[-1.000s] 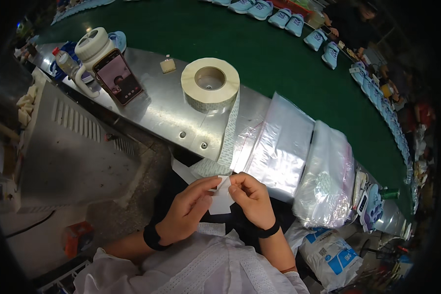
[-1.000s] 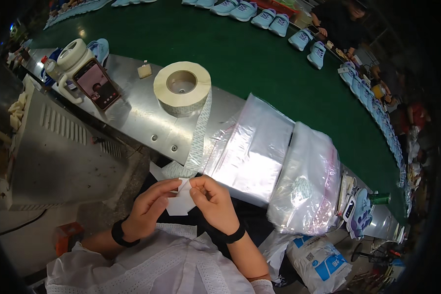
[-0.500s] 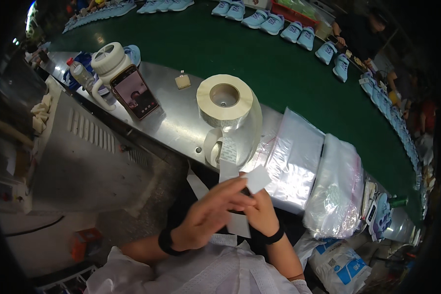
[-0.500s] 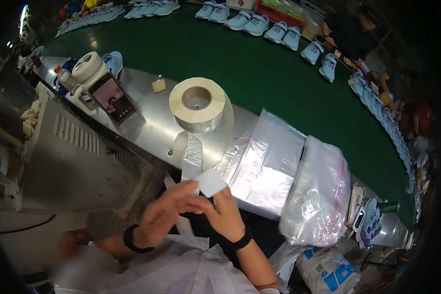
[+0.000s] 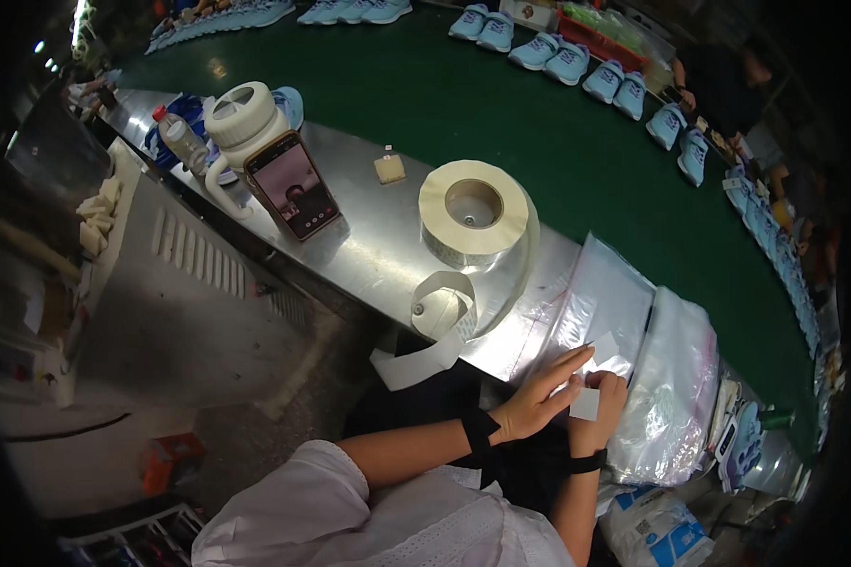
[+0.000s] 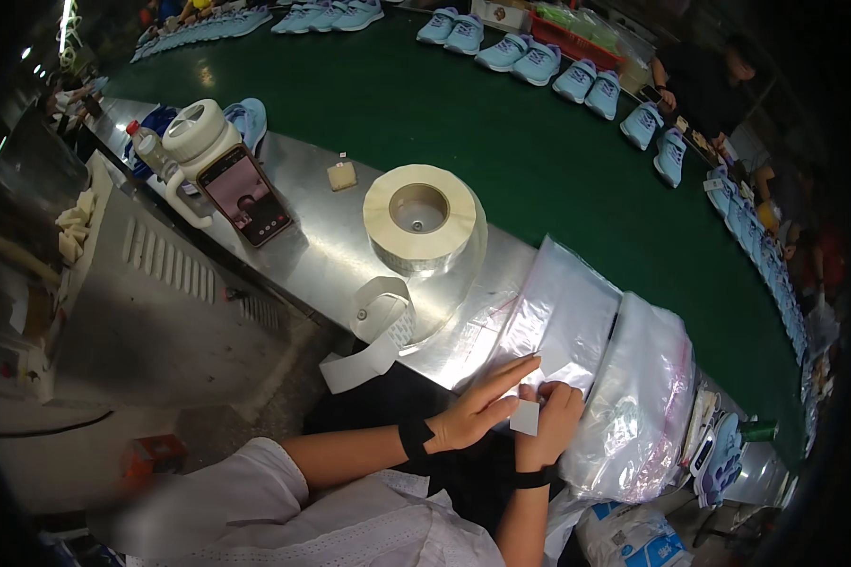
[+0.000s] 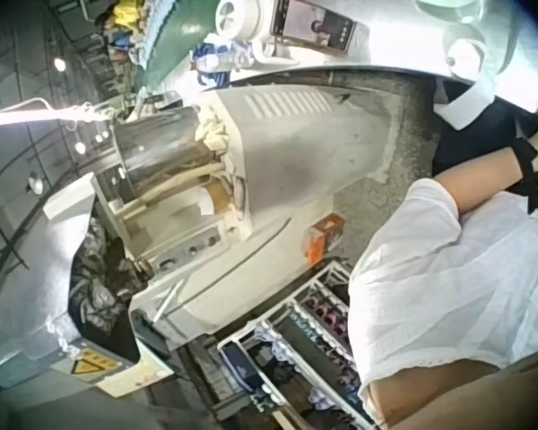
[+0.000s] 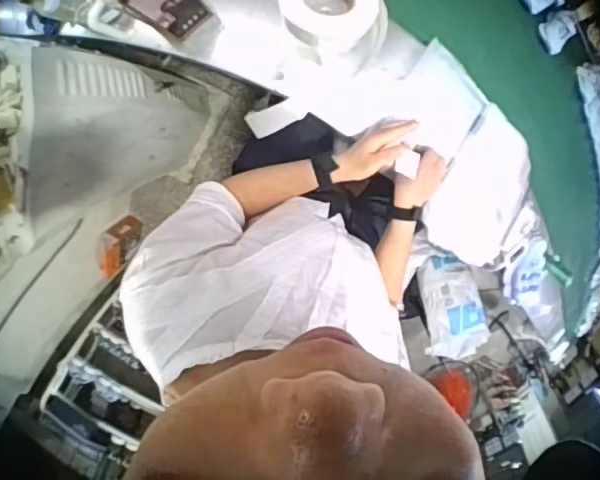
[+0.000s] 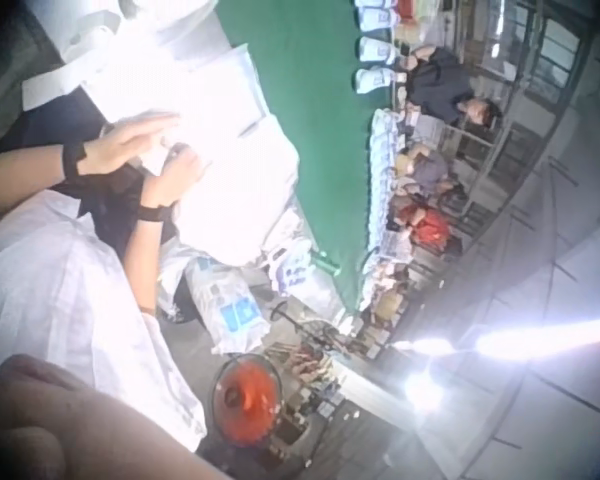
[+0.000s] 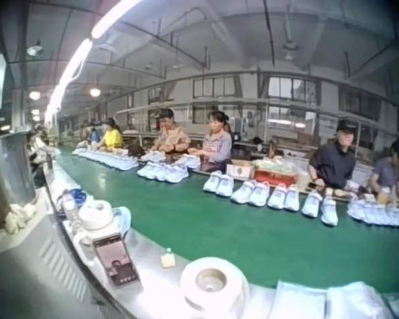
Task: The person stands at a metal workstation in a factory setting, repeatedly tearing individual labels from a roll and affixing them to clear plastic bags containing light blue slippers. The person then places the labeled bags into a larger plastic bag. Other workers are visible in the background handling similar footwear.
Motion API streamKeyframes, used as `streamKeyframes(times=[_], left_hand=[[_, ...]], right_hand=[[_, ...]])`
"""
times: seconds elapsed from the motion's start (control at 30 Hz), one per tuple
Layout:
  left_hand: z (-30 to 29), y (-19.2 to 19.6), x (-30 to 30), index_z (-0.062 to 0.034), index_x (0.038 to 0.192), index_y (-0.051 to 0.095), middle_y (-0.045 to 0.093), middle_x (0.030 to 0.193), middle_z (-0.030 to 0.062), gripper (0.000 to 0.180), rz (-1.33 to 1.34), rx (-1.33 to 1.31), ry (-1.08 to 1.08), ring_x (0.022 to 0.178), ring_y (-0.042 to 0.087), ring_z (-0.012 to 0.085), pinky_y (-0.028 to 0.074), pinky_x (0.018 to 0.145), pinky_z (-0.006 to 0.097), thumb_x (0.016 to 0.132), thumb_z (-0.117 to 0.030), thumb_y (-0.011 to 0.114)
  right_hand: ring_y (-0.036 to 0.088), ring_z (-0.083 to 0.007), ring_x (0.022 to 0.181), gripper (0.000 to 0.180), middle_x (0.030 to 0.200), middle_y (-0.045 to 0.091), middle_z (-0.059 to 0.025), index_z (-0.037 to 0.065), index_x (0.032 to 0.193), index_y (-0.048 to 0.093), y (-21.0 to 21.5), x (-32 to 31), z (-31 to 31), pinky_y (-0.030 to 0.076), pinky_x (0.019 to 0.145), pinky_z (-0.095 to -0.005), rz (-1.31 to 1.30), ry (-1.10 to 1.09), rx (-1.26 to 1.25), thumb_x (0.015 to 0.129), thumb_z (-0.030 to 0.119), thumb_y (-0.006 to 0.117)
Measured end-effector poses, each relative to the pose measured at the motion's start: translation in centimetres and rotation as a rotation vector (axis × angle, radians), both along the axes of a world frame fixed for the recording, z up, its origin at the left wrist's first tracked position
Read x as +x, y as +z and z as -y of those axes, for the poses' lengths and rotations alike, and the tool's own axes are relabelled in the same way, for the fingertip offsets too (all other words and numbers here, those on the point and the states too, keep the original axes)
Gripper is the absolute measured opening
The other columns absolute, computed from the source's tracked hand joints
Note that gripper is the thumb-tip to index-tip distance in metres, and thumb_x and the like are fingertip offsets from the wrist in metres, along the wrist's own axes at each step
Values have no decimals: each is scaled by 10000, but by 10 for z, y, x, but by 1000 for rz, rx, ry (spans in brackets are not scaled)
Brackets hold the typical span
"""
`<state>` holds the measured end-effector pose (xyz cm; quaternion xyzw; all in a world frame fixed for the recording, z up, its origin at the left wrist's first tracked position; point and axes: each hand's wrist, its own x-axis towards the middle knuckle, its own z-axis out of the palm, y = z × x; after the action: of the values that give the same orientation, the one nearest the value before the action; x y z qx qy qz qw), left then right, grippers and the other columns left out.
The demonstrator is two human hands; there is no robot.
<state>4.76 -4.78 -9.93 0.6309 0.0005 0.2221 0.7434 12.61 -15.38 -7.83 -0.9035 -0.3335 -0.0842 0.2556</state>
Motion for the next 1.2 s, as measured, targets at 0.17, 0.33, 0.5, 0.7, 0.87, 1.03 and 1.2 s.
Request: streamKeyframes(times=[0.17,0.33,0.5,0.7,0.87,1.03,1.2], left_hand=[[-6,3,-11,23,1373,265,268,1424,175,556,33,178,14,1339,224,269,168,1085,352,912,-250,415],[-1,4,-9,29,1367,274,271,1422,182,565,40,165,31,1335,234,288,179,1082,358,904,-251,437],[-6,9,-7,39,1364,276,283,1410,188,558,-14,252,41,1327,255,279,224,1070,352,863,-149,434],[-5,0,-12,21,1368,274,253,1427,163,559,-6,81,128,1334,238,252,247,1070,375,935,-305,411],[-13,22,2,19,1385,232,221,1449,168,565,41,70,52,1349,200,268,172,1080,349,921,-246,418],[-18,2,-2,14,1390,220,213,1448,174,590,-6,62,103,1360,158,273,120,1096,358,942,-343,359],[-17,4,-1,14,1388,227,212,1451,168,601,19,62,86,1363,153,265,129,1093,361,936,-348,392]], right_hand=[[486,-330,800,259,802,493,-127,28,788,510,-3,6,0,391,685,-417,14,-38,-3,757,240,654],[484,-325,811,272,803,494,-122,32,803,526,-2,8,-3,385,701,-422,172,-45,-17,725,248,671],[483,-327,809,207,807,507,-114,60,724,541,-4,17,-1,378,708,-423,104,-71,15,684,197,691],[484,-329,771,235,793,525,-132,43,754,533,8,12,-9,374,694,-417,60,30,42,656,168,706],[468,-315,747,327,770,472,-115,28,772,471,-2,-3,-17,370,636,-407,77,-10,89,677,242,700],[479,-325,764,198,782,477,-129,18,788,475,-2,-8,-23,378,641,-423,132,-7,-54,742,132,631],[472,-332,774,176,796,469,-142,0,812,476,-1,0,-18,378,668,-422,80,29,-28,765,104,610]])
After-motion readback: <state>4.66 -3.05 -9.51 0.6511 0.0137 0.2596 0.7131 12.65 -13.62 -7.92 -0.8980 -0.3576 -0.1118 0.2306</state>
